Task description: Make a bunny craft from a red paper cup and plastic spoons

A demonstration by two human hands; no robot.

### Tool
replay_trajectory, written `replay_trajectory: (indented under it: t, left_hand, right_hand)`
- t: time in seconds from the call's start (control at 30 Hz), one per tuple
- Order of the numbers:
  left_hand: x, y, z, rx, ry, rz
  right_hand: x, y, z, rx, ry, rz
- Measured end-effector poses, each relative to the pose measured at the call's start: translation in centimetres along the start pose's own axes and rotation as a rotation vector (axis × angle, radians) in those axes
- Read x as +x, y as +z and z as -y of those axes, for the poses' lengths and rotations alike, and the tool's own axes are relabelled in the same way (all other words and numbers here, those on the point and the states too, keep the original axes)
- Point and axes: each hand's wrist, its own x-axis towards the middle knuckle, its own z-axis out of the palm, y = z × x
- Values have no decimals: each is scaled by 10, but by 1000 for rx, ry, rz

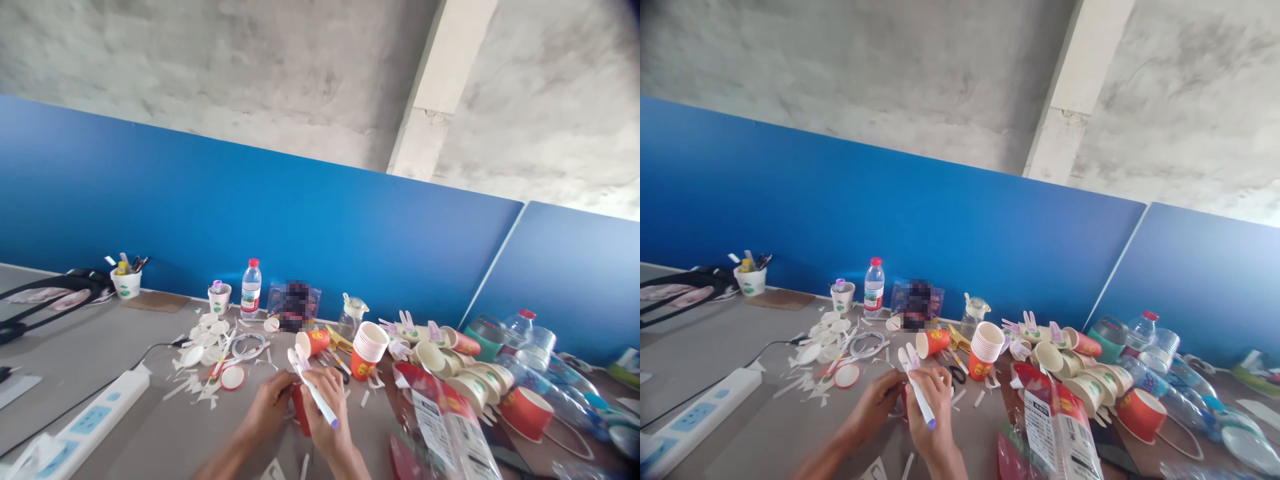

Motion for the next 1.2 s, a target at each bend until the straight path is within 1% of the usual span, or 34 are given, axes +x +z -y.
replay_trajectory:
  t: [0.27, 0.43, 0.63, 0.8, 0.9, 0.97, 1.13, 1.2]
  left_hand:
    - [-1, 1, -6, -5, -9, -24]
    - [-2, 1, -8, -1, 3, -8]
    - [-2, 2, -2, 19, -4, -24]
    - [-3, 2, -3, -7, -15, -32]
    - [-3, 3, -4, -44, -34, -46]
    - [-3, 4, -3, -67, -47, -57]
    - [-3, 4, 4, -55, -94, -75]
    - [-4, 4, 6, -49, -103, -80]
  right_hand:
    - [2, -1, 4, -3, 23, 15]
    - [2, -3, 6, 5, 40, 47]
    - [2, -3, 6, 74, 60, -28]
    - [-2, -6, 5, 157, 71, 37]
    - [-8, -6, 2, 165, 79, -11]
    - [-11, -4, 1, 162, 108, -59]
    - [-11, -1, -1, 234, 271, -75]
    - [-11, 1, -2, 252, 292, -91]
